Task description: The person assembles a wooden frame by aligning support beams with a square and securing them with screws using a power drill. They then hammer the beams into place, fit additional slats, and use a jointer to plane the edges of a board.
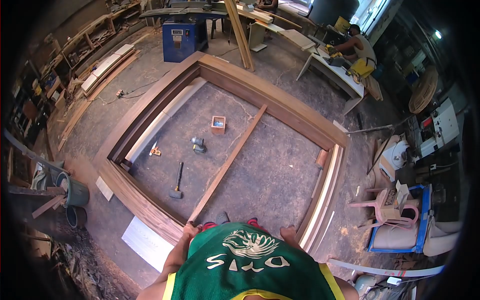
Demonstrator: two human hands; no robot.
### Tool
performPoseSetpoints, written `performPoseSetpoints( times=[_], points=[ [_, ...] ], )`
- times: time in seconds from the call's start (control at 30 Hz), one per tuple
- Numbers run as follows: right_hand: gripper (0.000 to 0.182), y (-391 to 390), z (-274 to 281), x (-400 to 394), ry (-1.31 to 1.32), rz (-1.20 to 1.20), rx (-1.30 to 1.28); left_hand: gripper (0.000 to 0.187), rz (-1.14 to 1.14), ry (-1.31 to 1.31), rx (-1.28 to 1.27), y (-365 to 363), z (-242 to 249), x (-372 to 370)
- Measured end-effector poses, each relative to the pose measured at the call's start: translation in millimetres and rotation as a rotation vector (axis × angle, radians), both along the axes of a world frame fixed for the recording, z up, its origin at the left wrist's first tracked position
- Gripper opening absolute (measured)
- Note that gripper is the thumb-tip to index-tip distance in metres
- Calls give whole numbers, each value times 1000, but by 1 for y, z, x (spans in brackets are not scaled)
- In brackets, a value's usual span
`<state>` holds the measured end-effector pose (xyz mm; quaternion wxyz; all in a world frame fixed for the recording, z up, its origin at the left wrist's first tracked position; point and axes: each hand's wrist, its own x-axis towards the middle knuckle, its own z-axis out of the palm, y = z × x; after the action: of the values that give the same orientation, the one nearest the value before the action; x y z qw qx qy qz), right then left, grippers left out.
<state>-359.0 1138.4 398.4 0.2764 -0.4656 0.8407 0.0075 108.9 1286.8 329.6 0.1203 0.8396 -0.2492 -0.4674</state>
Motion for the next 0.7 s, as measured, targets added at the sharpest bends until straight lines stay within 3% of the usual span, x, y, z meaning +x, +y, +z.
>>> performPoseSetpoints(
  times=[0.17,0.27,0.37,0.6,0.67,0.7],
  points=[
    [59,-1,-29,-11,2,103,6,98,0,18,-18,1,-15,-3],
    [59,6,-35,-16,28,31,37,96,35,114,37,-3,1,-7],
    [56,13,-31,-18,41,-12,-28,91,46,100,9,9,-58,-4],
    [49,3,-77,-65,-11,45,-44,84,74,59,-56,11,-61,-25],
    [47,-1,-134,-98,41,343,-107,81,118,113,-80,12,-79,-33],
    [47,-8,-121,-98,38,353,-102,81,128,111,-75,10,-72,-43]
  ],
)
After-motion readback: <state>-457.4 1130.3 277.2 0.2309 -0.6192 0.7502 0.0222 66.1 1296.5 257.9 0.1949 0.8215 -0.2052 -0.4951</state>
